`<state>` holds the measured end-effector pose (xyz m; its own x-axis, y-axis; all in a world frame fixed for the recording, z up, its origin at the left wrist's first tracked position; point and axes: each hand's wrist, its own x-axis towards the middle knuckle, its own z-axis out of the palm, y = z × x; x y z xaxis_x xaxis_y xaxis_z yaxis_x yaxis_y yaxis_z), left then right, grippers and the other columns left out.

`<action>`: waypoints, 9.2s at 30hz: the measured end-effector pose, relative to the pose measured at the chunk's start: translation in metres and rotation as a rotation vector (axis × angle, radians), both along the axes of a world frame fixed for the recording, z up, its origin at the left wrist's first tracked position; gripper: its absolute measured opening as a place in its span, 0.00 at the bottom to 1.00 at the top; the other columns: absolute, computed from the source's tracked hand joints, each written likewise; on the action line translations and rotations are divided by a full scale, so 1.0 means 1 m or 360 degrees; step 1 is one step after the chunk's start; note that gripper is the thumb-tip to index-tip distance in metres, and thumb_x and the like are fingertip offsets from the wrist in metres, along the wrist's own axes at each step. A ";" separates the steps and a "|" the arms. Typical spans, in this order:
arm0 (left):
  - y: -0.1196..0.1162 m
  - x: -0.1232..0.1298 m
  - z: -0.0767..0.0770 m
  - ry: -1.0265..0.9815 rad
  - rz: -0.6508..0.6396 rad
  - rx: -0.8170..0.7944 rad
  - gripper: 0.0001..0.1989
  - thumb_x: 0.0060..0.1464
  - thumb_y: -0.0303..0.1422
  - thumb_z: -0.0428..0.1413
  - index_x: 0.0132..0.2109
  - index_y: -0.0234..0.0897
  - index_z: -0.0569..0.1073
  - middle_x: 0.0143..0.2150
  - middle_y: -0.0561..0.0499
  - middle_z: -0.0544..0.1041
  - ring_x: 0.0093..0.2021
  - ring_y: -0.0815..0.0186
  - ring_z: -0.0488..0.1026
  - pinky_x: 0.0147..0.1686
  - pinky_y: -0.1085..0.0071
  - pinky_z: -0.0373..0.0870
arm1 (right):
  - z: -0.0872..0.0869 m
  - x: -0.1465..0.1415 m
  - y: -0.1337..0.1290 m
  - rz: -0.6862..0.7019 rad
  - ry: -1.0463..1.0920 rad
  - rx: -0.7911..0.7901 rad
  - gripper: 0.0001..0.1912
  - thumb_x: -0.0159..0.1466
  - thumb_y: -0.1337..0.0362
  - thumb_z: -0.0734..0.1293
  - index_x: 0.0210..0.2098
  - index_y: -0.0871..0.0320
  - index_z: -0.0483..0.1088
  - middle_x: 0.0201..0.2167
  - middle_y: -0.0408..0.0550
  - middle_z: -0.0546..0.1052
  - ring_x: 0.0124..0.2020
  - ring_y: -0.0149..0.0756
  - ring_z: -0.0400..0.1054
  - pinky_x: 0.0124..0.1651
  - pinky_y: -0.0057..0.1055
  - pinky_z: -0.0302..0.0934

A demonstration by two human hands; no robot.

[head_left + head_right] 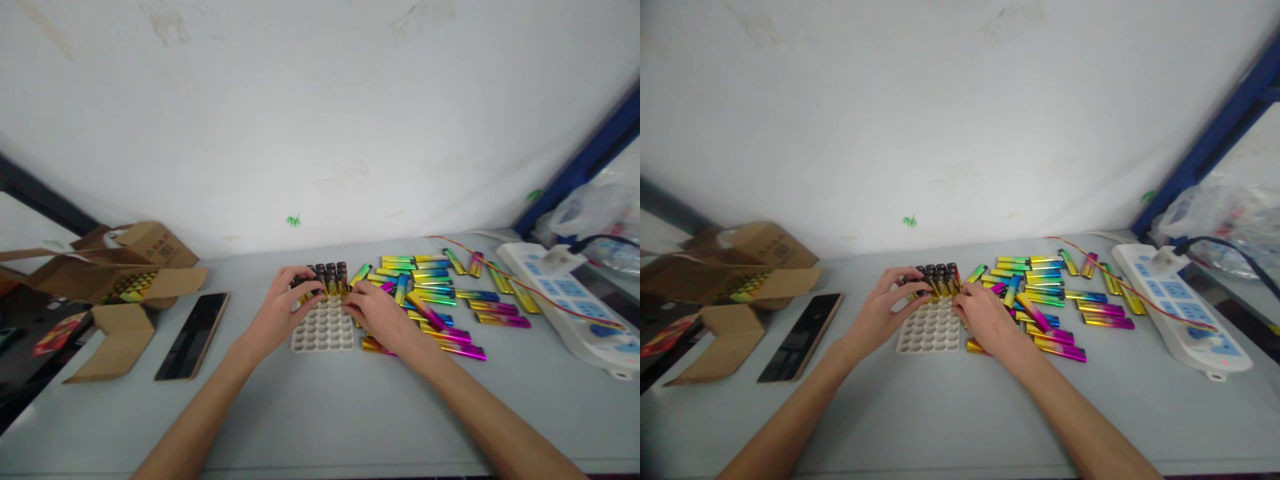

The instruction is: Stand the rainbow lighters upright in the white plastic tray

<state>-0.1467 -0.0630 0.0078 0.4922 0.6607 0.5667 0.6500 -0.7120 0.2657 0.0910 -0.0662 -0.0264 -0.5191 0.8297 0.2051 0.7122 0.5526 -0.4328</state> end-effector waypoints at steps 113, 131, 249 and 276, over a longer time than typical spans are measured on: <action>-0.025 0.039 -0.011 -0.1716 -0.0291 -0.2339 0.24 0.53 0.55 0.57 0.29 0.37 0.67 0.21 0.59 0.56 0.20 0.74 0.51 0.17 0.78 0.50 | -0.002 0.066 0.016 -0.0091 0.0343 0.0484 0.09 0.75 0.62 0.64 0.49 0.55 0.74 0.42 0.49 0.83 0.38 0.39 0.78 0.44 0.35 0.72; -0.019 0.039 -0.016 -0.1720 -0.0198 -0.2235 0.24 0.64 0.51 0.48 0.28 0.37 0.61 0.23 0.60 0.53 0.20 0.74 0.49 0.20 0.79 0.50 | 0.000 0.066 0.015 -0.0103 0.0335 0.0485 0.08 0.75 0.63 0.63 0.48 0.55 0.74 0.43 0.50 0.83 0.38 0.40 0.79 0.44 0.36 0.72; 0.027 -0.011 -0.036 -0.0072 0.0385 -0.0427 0.37 0.57 0.53 0.59 0.67 0.39 0.64 0.63 0.40 0.75 0.58 0.46 0.77 0.61 0.50 0.73 | 0.048 0.158 -0.004 -0.0923 0.0634 0.0770 0.17 0.76 0.53 0.61 0.51 0.55 0.76 0.43 0.50 0.83 0.43 0.40 0.78 0.48 0.37 0.71; 0.026 -0.008 -0.029 -0.0015 0.0514 -0.0499 0.35 0.56 0.55 0.58 0.65 0.44 0.65 0.61 0.45 0.76 0.54 0.48 0.78 0.59 0.52 0.74 | -0.029 0.157 -0.076 -0.0996 0.0116 0.0328 0.20 0.76 0.57 0.59 0.60 0.57 0.73 0.67 0.61 0.69 0.69 0.51 0.62 0.70 0.55 0.59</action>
<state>-0.1548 -0.0372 -0.0212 0.2279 0.9202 0.3183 0.8222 -0.3570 0.4433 0.2477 -0.1422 -0.0552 0.0692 0.9103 0.4081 0.8986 0.1208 -0.4218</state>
